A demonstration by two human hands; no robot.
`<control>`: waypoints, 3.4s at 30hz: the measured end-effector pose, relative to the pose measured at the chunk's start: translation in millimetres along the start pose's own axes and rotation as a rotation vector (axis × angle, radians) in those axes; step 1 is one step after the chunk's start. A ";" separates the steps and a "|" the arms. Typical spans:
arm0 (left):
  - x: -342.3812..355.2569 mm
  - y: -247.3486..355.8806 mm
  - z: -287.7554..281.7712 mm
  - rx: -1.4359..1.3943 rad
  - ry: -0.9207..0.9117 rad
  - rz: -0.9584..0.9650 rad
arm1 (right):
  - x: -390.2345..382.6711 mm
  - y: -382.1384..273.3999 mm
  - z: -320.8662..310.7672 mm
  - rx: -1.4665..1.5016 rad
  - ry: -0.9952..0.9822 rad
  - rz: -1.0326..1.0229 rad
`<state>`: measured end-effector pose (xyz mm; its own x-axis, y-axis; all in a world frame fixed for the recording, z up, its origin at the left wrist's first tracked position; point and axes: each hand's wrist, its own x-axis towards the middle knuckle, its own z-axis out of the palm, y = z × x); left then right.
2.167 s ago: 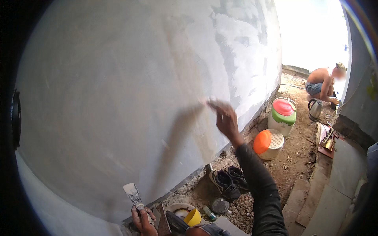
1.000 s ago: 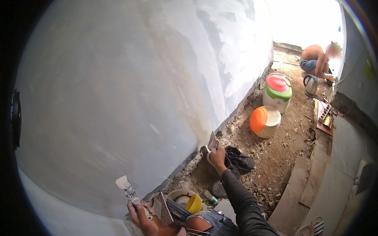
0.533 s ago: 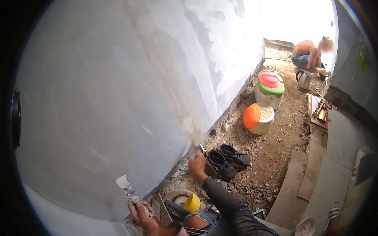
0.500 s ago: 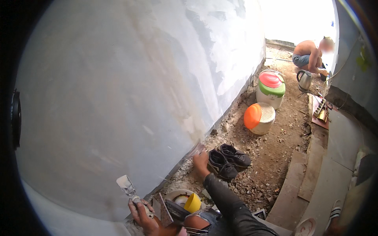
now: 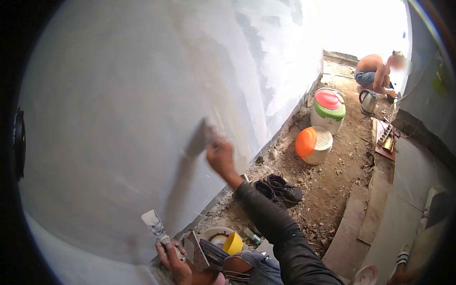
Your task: The person applies plaster to a wall using a putty knife and a hawk. The person scrapes material from a container and spreads it across the wall surface in smooth strokes, then returns to the container to collect more material and continues the process.
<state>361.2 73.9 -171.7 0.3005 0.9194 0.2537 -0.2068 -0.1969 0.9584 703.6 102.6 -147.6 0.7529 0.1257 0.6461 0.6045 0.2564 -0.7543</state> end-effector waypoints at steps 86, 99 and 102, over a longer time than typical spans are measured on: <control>2.5 18.1 -62.5 0.287 0.134 0.327 | -145.7 -68.9 94.2 -0.290 -0.542 -0.744; 7.8 19.5 -62.6 0.211 0.165 0.258 | -5.5 90.9 -41.1 0.079 0.427 0.363; 5.3 32.2 -59.2 0.174 0.139 0.168 | 82.2 75.7 -34.3 -0.018 0.507 0.506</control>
<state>301.1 92.5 -147.3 0.1420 0.9046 0.4019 -0.0765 -0.3948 0.9156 820.1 99.5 -155.6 0.9678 -0.2369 0.0857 0.1498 0.2676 -0.9518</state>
